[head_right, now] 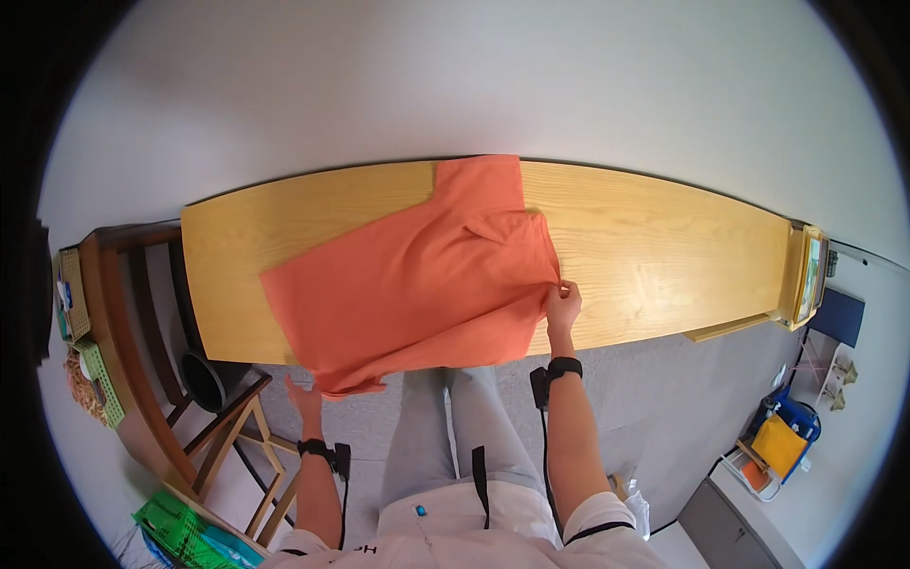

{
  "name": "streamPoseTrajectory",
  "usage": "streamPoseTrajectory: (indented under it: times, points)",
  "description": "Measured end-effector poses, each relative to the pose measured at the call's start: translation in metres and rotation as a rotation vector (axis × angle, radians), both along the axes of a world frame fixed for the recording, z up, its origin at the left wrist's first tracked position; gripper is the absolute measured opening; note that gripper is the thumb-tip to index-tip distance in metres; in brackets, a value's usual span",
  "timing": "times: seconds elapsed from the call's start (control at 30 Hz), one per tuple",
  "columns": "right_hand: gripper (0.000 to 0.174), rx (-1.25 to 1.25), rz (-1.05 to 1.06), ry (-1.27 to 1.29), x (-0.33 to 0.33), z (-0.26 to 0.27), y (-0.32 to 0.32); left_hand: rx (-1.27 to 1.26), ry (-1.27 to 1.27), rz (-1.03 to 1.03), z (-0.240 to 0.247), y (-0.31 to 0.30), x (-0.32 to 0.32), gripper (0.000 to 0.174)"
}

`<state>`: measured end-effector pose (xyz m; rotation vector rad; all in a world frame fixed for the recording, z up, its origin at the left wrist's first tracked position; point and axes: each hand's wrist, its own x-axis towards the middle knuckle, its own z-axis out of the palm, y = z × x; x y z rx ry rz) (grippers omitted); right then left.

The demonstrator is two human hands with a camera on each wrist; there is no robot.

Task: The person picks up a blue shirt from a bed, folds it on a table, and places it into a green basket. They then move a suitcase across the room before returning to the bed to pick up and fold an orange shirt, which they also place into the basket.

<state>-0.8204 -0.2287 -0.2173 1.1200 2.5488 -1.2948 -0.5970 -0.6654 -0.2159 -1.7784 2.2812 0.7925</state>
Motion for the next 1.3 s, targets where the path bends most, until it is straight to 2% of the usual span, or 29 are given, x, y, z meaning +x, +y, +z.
streamPoseTrajectory:
  times: [0.03, 0.07, 0.13, 0.17, 0.23, 0.27, 0.33, 0.4, 0.47, 0.5, 0.57, 0.6, 0.67, 0.7, 0.77, 0.8, 0.87, 1.0, 1.07, 1.13, 1.2, 1.23, 1.3]
  points:
    - [0.014, 0.000, -0.003, 0.000, -0.001, -0.002, 0.001, -0.199, 0.056, -0.253, 0.012, 0.010, -0.008, 0.055]
    - [0.018, 0.111, 0.074, 0.059, -0.001, -0.005, 0.002, -0.396, 0.110, -0.506, 0.024, 0.018, -0.017, 0.063]
    - [0.026, 0.332, 0.232, 0.177, 0.001, -0.012, 0.004, -0.034, 0.274, -0.614, 0.031, 0.023, -0.058, 0.069]
    - [0.026, 0.331, 0.231, 0.176, 0.006, -0.016, 0.008, -0.044, 0.265, -0.762, 0.029, 0.030, -0.076, 0.068]
    - [0.034, 0.417, 0.215, -0.068, 0.021, -0.022, 0.016, -0.072, 0.300, -1.040, 0.026, 0.046, -0.120, 0.065]
    - [0.034, 0.416, 0.212, -0.069, 0.026, -0.021, 0.017, -0.089, 0.344, -1.169, 0.030, 0.053, -0.143, 0.064]
    - [0.024, 0.128, 0.056, -0.257, 0.030, -0.014, 0.016, -0.034, 0.309, -1.154, 0.033, 0.061, -0.178, 0.061]
    - [0.018, 0.093, 0.081, -0.286, 0.029, -0.009, 0.014, 0.019, 0.275, -1.136, 0.027, 0.062, -0.193, 0.057]
    - [0.015, 0.062, 0.106, -0.316, 0.024, -0.003, 0.014, -0.021, 0.237, -1.054, 0.006, 0.061, -0.192, 0.036]
    - [0.014, 0.054, 0.173, -0.254, 0.016, -0.003, 0.014, -0.019, 0.236, -1.055, -0.003, 0.060, -0.189, 0.036]
    - [0.017, 0.049, 0.271, -0.186, -0.001, 0.006, 0.009, 0.114, 0.166, -1.050, -0.014, 0.058, -0.182, 0.017]
    - [0.017, 0.048, 0.269, -0.185, -0.008, -0.001, 0.011, 0.114, 0.166, -1.052, -0.014, 0.057, -0.179, 0.017]
    - [0.021, 0.082, 0.308, -0.005, -0.022, -0.019, 0.018, -0.099, 0.229, -0.987, -0.012, 0.056, -0.167, 0.013]
    - [0.022, 0.131, 0.315, 0.045, -0.034, -0.018, 0.014, -0.099, 0.228, -0.987, -0.010, 0.052, -0.161, 0.013]
    - [0.021, 0.170, 0.386, 0.149, -0.066, -0.001, -0.010, -0.109, 0.215, -0.647, -0.006, 0.037, -0.146, 0.009]
    - [0.020, 0.160, 0.451, 0.204, -0.083, 0.008, -0.027, -0.109, 0.211, -0.648, -0.007, 0.030, -0.136, 0.009]
    - [0.015, 0.178, 0.635, 0.365, -0.113, 0.008, -0.064, -0.005, 0.020, -0.490, -0.012, 0.019, -0.117, 0.012]
    - [0.014, 0.048, 0.851, 0.526, -0.137, 0.010, -0.148, -0.077, -0.056, -0.485, 0.013, 0.021, -0.116, 0.025]
    - [0.012, 0.038, 0.884, 0.452, -0.128, 0.013, -0.172, -0.069, 0.408, -0.536, 0.018, 0.025, -0.141, 0.050]
    - [0.012, 0.026, 0.917, 0.379, -0.115, 0.014, -0.177, -0.029, 0.446, -0.792, 0.014, 0.025, -0.174, 0.062]
    - [0.023, 0.251, 0.890, 0.353, -0.103, 0.015, -0.168, -0.004, 0.401, -0.824, 0.011, 0.030, -0.208, 0.063]
    - [0.023, 0.250, 0.889, 0.351, -0.097, 0.013, -0.156, 0.023, 0.359, -0.849, 0.008, 0.031, -0.220, 0.064]
    - [0.036, 0.262, 0.816, 0.249, -0.087, 0.013, -0.124, -0.019, 0.308, -0.848, 0.002, 0.030, -0.237, 0.061]
